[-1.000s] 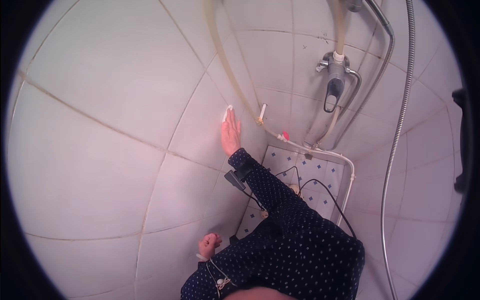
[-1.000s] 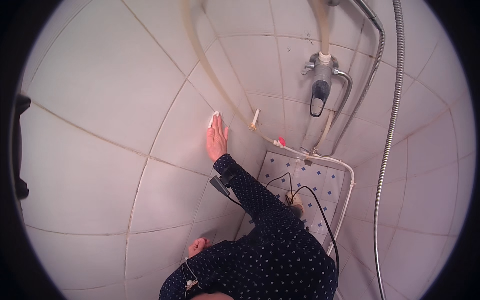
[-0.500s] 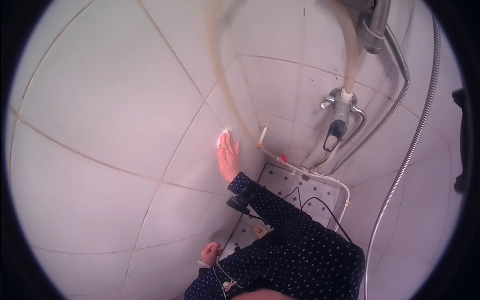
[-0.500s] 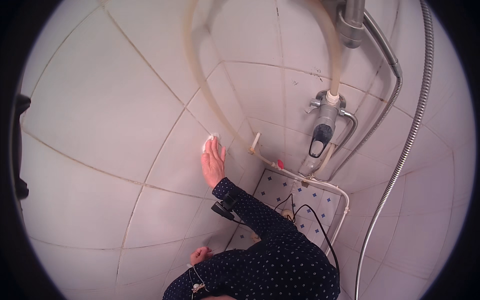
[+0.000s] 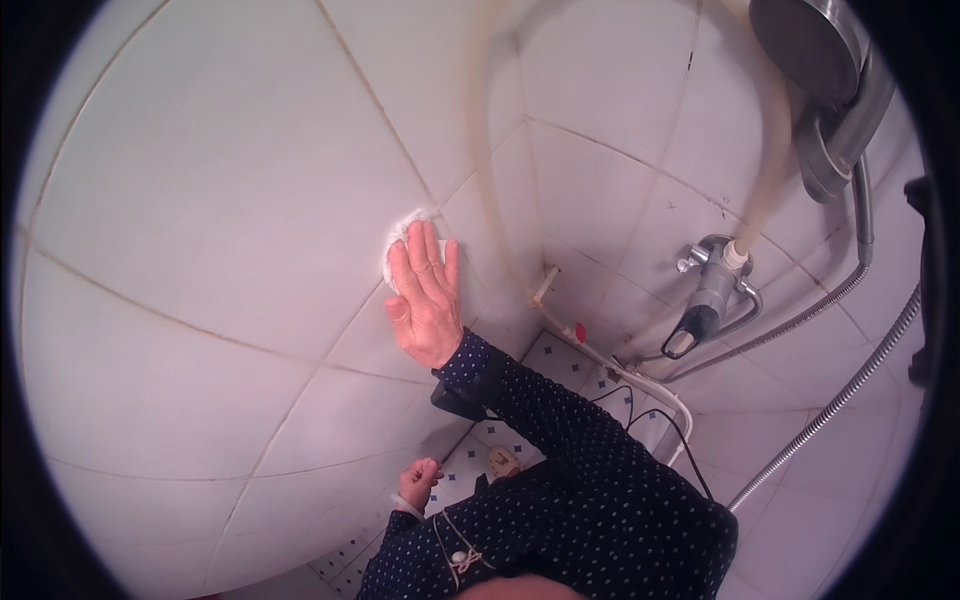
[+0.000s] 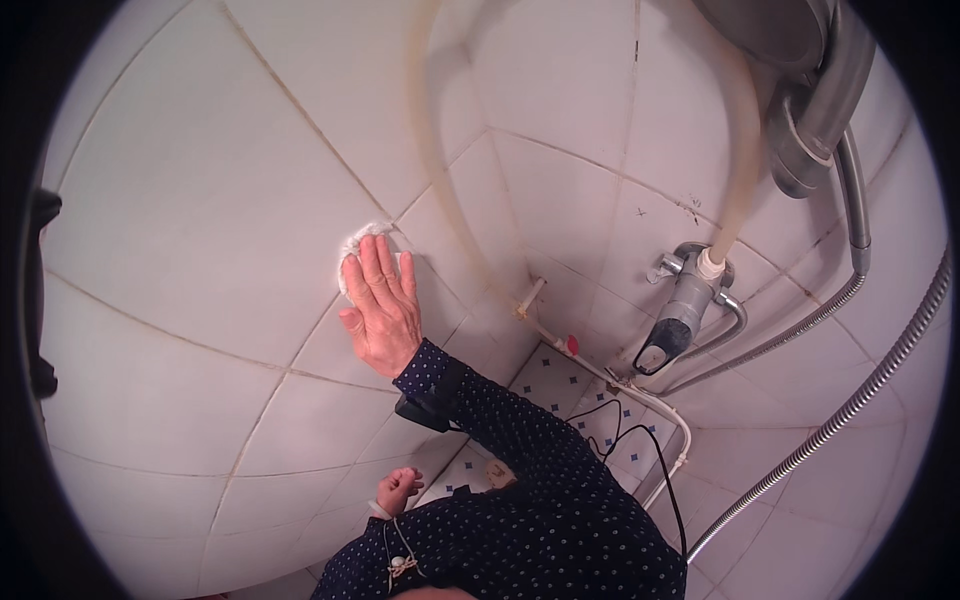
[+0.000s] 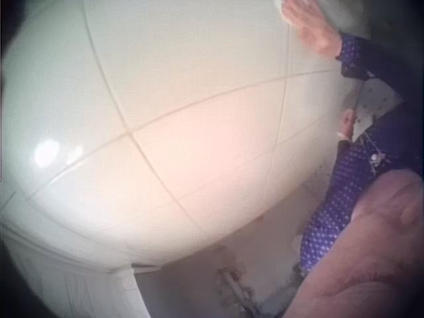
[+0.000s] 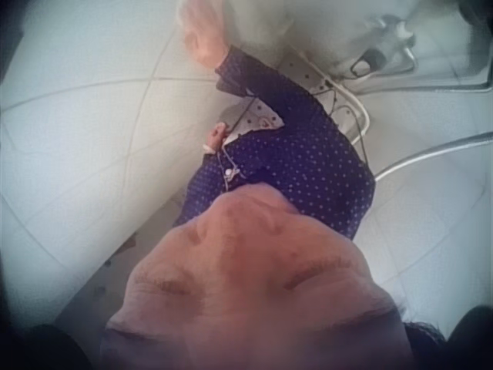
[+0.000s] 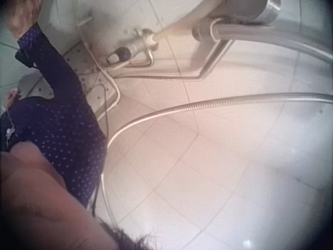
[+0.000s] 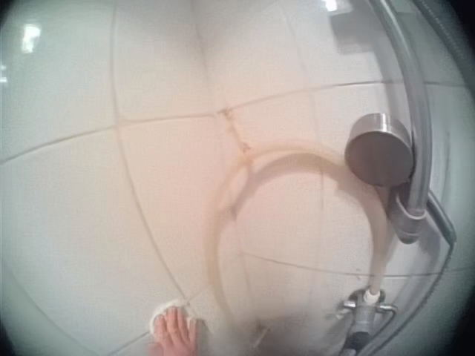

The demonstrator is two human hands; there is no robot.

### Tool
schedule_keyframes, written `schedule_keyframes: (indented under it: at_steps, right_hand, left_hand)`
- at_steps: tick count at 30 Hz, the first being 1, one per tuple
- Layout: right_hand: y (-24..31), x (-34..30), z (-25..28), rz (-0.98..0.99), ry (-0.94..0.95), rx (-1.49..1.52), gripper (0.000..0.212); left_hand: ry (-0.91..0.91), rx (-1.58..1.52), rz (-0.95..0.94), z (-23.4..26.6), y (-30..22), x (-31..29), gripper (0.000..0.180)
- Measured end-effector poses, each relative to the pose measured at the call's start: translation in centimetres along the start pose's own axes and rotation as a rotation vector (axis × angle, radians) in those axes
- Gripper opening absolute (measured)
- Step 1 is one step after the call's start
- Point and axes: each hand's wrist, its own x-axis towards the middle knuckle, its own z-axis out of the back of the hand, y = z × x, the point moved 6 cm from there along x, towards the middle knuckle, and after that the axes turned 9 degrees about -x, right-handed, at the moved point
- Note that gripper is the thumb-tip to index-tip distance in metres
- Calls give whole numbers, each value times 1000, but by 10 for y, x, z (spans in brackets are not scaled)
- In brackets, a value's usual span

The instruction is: The person wipes the tiled shower walls with a white cloth, moving from upper tiles down to the lower corners and around the shower fixtures. They then leave the bathroom, hang a cloth on a hanger, and walk through the house to the front door.

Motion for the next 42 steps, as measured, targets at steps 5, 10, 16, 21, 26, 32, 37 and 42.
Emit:
schedule_keyframes:
  at_steps: [5,10,16,21,26,32,37,42]
  right_hand:
    - [36,-14,6,48,22,51,61]
    - [62,17,8,96,40,102,59]
    - [16,59,18,18,-135,-55,57]
    - [7,15,26,-57,-264,7,50]
    - [-21,-17,20,-136,-209,25,43]
    - [-70,46,93,-265,-484,85,40]
    - [-127,110,93,-84,-333,-82,40]
    - [-200,23,43,-326,-300,-34,43]
  left_hand:
    - [-94,-18,61,18,12,-11,24]
    - [-39,8,38,18,9,-10,24]
    - [7,-33,-85,24,-2,0,22]
    - [-1,-52,31,43,29,-2,21]
    - [1,12,86,42,36,5,23]
    - [46,-38,-55,28,8,22,23]
    - [-18,89,33,34,20,16,22]
    - [-86,62,164,36,38,10,23]
